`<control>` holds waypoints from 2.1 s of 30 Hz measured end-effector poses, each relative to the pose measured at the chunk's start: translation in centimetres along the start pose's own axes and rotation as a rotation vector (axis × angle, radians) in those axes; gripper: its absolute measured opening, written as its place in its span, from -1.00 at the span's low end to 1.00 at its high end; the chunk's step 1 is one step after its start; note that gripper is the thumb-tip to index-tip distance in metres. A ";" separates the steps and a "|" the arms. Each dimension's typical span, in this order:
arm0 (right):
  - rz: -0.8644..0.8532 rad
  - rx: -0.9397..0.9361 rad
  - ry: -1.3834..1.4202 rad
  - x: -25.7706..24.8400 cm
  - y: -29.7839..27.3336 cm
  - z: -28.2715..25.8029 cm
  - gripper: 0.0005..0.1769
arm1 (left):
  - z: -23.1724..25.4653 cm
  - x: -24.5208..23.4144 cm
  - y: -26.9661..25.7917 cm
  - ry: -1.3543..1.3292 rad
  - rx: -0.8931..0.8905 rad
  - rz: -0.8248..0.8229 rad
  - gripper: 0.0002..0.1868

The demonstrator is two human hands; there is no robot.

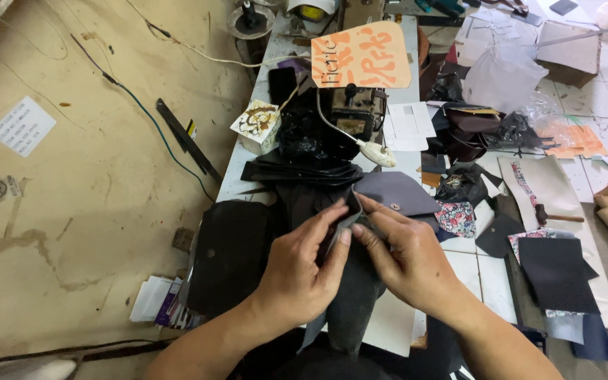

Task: Peeling off the protective backing or a thin layer from pre-cut leather pieces at a workshop table.

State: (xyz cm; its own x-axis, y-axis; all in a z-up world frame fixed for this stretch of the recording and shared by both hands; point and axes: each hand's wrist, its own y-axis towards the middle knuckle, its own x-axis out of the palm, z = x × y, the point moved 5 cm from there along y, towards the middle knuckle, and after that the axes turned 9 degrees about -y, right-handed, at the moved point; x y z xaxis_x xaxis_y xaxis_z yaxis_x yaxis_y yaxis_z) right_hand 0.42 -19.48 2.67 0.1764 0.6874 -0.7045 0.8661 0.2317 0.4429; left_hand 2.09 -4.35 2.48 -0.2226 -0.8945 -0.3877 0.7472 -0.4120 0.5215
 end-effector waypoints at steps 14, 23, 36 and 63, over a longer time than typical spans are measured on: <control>-0.037 0.229 0.596 1.1 -2.3 5.0 -0.61 | -3.6 -0.8 -0.9 -0.332 -0.351 -0.085 -0.77; 0.292 0.348 1.043 2.7 -4.5 10.2 -0.65 | -8.1 -1.8 -1.7 -0.670 -0.316 0.017 -0.76; 0.052 0.236 0.270 0.1 -2.4 2.5 -0.67 | 0.5 -2.5 0.6 0.414 0.182 0.155 -0.50; -0.015 0.059 -0.030 1.1 -1.9 -0.2 -0.56 | 0.6 -2.2 2.3 0.457 0.378 0.039 -0.71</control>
State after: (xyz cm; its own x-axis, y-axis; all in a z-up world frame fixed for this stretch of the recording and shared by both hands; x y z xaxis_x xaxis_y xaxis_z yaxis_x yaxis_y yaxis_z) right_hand -1.10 -19.04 1.20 0.1765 0.6629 -0.7276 0.8945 0.2004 0.3995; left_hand 3.89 -3.43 5.00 0.1548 -0.7793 -0.6072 0.4562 -0.4888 0.7437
